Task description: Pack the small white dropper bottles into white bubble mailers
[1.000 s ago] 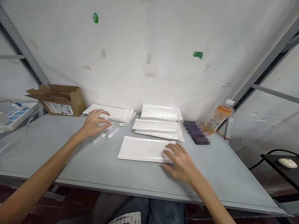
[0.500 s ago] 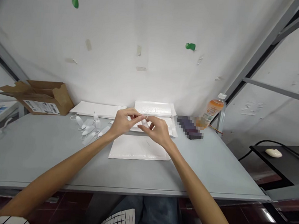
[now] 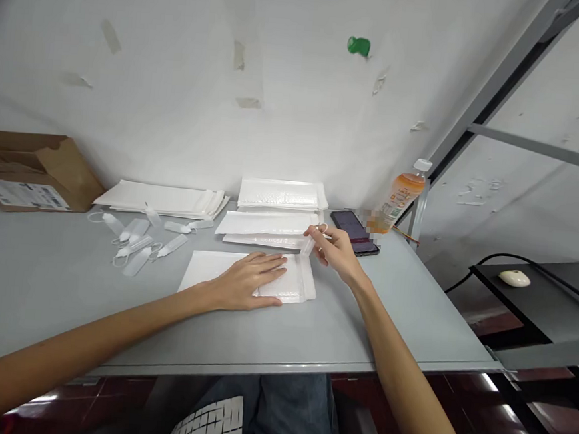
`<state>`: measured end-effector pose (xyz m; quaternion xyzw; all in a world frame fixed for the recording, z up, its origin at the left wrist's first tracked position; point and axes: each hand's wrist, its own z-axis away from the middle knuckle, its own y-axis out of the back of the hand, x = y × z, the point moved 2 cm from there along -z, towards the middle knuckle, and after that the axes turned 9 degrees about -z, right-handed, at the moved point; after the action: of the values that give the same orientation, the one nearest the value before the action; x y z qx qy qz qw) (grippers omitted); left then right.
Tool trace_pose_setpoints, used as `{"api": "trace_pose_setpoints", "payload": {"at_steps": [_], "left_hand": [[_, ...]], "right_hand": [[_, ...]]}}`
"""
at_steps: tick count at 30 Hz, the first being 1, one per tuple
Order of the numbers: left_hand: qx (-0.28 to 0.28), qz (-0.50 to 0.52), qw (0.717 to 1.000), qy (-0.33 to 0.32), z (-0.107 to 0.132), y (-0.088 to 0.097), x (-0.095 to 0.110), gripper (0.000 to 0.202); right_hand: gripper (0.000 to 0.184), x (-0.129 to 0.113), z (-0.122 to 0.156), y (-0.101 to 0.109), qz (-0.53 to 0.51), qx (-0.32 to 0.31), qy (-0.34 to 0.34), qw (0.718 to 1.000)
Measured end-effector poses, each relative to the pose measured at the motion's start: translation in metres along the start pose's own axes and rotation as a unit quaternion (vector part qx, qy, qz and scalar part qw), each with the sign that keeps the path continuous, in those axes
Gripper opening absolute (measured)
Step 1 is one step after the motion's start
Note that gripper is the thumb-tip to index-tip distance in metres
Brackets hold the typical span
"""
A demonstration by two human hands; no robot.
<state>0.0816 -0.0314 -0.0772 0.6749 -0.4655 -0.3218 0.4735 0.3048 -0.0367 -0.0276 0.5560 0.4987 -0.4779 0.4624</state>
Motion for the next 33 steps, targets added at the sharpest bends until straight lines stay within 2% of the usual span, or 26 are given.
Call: {"api": "trace_pose_setpoints", "payload": {"at_steps": [2, 4, 7, 10, 13, 16, 18, 23, 25, 30, 33], "left_hand": [[-0.008, 0.019, 1.0, 0.013, 0.005, 0.004, -0.004, 0.054], [-0.006, 0.05, 0.998, 0.035, 0.012, 0.009, -0.009, 0.049], [0.01, 0.11, 0.99, 0.082, 0.021, 0.015, -0.016, 0.051], [0.03, 0.154, 0.98, 0.123, 0.023, 0.017, -0.021, 0.052], [0.055, 0.159, 0.975, 0.148, 0.023, 0.017, -0.023, 0.051], [0.074, 0.152, 0.975, 0.144, 0.022, 0.017, -0.023, 0.05], [0.077, 0.144, 0.977, 0.137, 0.022, 0.017, -0.022, 0.048], [0.078, 0.125, 0.981, 0.123, 0.022, 0.016, -0.022, 0.043], [0.074, 0.12, 0.983, 0.117, 0.022, 0.017, -0.021, 0.044], [0.041, 0.063, 0.989, 0.129, 0.022, 0.018, -0.019, 0.059], [0.021, 0.028, 0.989, 0.146, 0.023, 0.017, -0.017, 0.059]], "right_hand": [[0.044, 0.0, 0.002, -0.002, -0.014, 0.004, -0.015, 1.0], [0.043, 0.0, 0.004, -0.006, -0.016, -0.021, -0.029, 0.999], [0.039, 0.0, 0.008, -0.013, 0.021, -0.083, -0.045, 0.995], [0.031, 0.0, 0.01, -0.013, 0.067, -0.103, -0.056, 0.991], [0.03, 0.003, 0.009, -0.013, 0.078, -0.117, -0.077, 0.987], [0.033, 0.008, 0.009, -0.017, 0.072, -0.133, -0.095, 0.984], [0.033, 0.01, 0.008, -0.021, 0.092, -0.128, -0.071, 0.985], [0.027, 0.012, 0.008, -0.024, 0.196, -0.088, 0.065, 0.975], [0.025, 0.011, 0.009, -0.024, 0.212, -0.092, 0.093, 0.969], [0.024, 0.01, 0.012, -0.026, 0.202, -0.12, 0.058, 0.97], [0.025, 0.009, 0.013, -0.026, 0.197, -0.124, 0.05, 0.971]]}}
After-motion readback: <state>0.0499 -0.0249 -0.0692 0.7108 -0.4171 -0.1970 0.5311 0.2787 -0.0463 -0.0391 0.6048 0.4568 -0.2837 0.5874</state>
